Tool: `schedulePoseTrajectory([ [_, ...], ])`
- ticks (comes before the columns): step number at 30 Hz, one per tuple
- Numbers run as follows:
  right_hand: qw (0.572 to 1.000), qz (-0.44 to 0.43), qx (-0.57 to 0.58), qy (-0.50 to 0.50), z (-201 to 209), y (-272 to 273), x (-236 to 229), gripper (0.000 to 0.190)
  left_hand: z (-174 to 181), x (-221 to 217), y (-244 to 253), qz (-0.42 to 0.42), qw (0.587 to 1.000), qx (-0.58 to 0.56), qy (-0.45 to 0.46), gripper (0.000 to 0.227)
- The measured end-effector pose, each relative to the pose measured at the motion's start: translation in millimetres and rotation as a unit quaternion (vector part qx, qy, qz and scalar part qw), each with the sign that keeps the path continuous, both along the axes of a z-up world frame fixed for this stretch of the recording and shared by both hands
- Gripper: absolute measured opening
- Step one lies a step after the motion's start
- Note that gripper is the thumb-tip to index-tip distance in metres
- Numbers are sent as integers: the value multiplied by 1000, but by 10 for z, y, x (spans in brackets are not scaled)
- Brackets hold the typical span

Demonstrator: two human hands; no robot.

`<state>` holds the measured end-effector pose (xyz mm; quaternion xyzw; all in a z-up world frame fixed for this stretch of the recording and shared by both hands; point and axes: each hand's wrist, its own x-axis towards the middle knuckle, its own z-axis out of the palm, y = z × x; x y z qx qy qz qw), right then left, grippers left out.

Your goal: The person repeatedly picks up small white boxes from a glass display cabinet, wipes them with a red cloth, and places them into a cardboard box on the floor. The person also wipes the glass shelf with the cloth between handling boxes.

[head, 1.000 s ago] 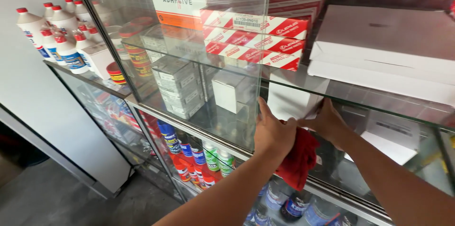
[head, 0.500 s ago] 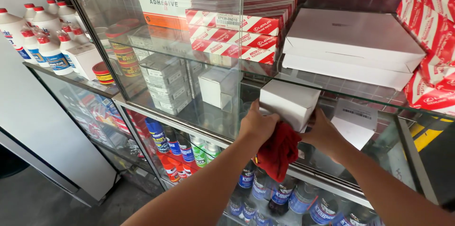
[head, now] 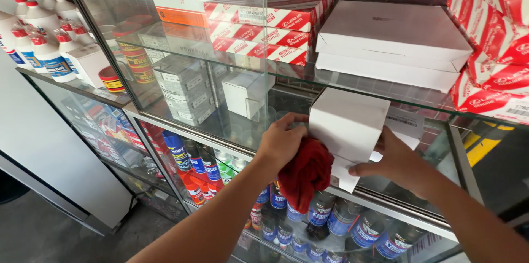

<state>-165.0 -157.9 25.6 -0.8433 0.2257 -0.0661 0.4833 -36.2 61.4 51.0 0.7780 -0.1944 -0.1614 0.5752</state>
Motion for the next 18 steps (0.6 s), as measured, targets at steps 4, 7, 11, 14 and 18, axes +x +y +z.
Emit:
schedulePoseTrajectory([
  [4,1000,-14,0,-21,-181,38,-48,132,-104,-62,-37,-11,1000,24,2,43],
  [7,999,-14,3,-40,-247,32,-20,139,-160,-65,-101,8,999,33,-8,42],
  [11,995,-58,-15,-81,-260,153,8,123,-198,14,-115,-2,1000,23,-18,39],
  [14,989,-104,6,-101,-189,232,-122,116,-205,90,-106,-34,999,-8,-1,38],
  [18,978,-128,63,-151,-124,276,-260,119,-248,76,-264,-41,999,19,22,41],
])
